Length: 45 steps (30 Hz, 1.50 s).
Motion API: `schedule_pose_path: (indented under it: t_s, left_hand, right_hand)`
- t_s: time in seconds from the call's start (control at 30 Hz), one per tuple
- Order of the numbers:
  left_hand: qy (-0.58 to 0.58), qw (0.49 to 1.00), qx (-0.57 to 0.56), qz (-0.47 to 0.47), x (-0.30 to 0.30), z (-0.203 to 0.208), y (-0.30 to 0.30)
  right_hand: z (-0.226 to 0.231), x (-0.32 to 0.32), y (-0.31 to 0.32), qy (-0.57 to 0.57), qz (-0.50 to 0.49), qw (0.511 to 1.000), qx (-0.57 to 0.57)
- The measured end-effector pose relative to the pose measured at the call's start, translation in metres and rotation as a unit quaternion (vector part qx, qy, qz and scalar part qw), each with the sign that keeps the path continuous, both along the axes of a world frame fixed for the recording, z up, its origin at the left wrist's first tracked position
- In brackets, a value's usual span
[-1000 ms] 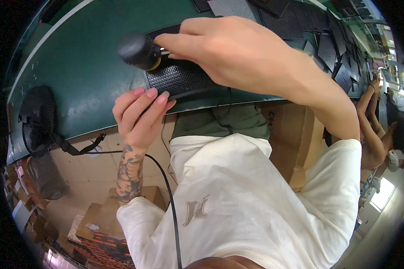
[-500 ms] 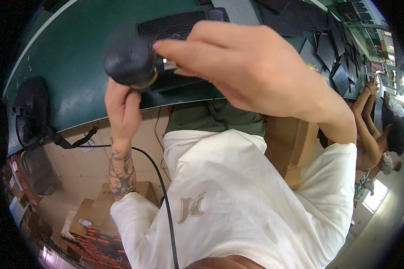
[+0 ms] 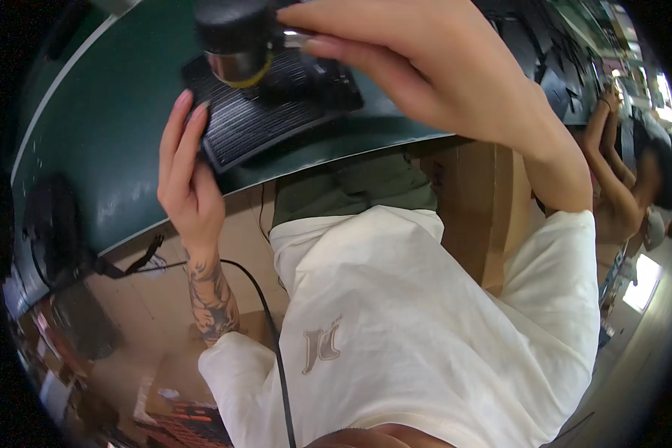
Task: The person repeatedly assembles small black speakers by placing a textured mesh grille onto the speaker face and tapping it into place with a rubber mallet. The person handles multiple speaker units one at a time, tapping the grille edges to secure them before moving to the next unit.
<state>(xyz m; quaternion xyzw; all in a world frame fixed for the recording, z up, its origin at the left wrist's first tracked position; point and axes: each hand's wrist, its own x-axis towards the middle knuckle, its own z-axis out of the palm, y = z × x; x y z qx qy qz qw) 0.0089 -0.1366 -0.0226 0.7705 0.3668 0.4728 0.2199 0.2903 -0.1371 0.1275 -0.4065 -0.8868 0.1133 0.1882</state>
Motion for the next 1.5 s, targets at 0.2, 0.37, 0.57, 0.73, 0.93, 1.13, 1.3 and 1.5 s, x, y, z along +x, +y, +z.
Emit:
schedule_pose_path:
  t_s: [0.2, 0.37, 0.57, 0.73, 0.93, 1.13, 1.3, 1.5]
  left_hand:
    - [0.022, 1.0, -0.015, 0.014, 0.001, 0.001, -0.005]
    - [0.04, 0.999, -0.01, 0.029, 0.001, 0.001, -0.006]
    - [-0.078, 0.987, -0.075, -0.119, -0.017, 0.004, 0.002]
    - [0.238, 0.955, 0.014, -0.176, -0.023, 0.035, 0.044]
    - [0.134, 0.967, 0.069, -0.207, 0.007, 0.017, 0.055]
    - [0.152, 0.982, 0.052, -0.104, 0.028, 0.104, 0.066]
    - [0.332, 0.943, -0.022, 0.015, 0.046, 0.139, 0.108]
    - [0.446, 0.882, -0.137, -0.058, 0.041, 0.167, 0.142]
  right_hand:
    - [-0.006, 0.019, 0.015, 0.031, -0.022, 0.999, -0.009]
    - [-0.024, 0.027, 0.024, 0.027, 0.022, 0.996, -0.083]
    - [-0.033, 0.063, -0.005, 0.201, -0.129, 0.964, -0.115]
    - [-0.094, 0.138, -0.052, 0.122, -0.165, 0.978, -0.035]
    - [-0.13, 0.144, -0.06, 0.047, -0.146, 0.985, 0.077]
    - [-0.136, 0.128, -0.066, 0.082, -0.203, 0.959, 0.182]
    - [-0.15, 0.1, -0.062, 0.125, -0.207, 0.961, 0.136]
    - [-0.131, 0.093, -0.075, 0.252, -0.166, 0.946, 0.115]
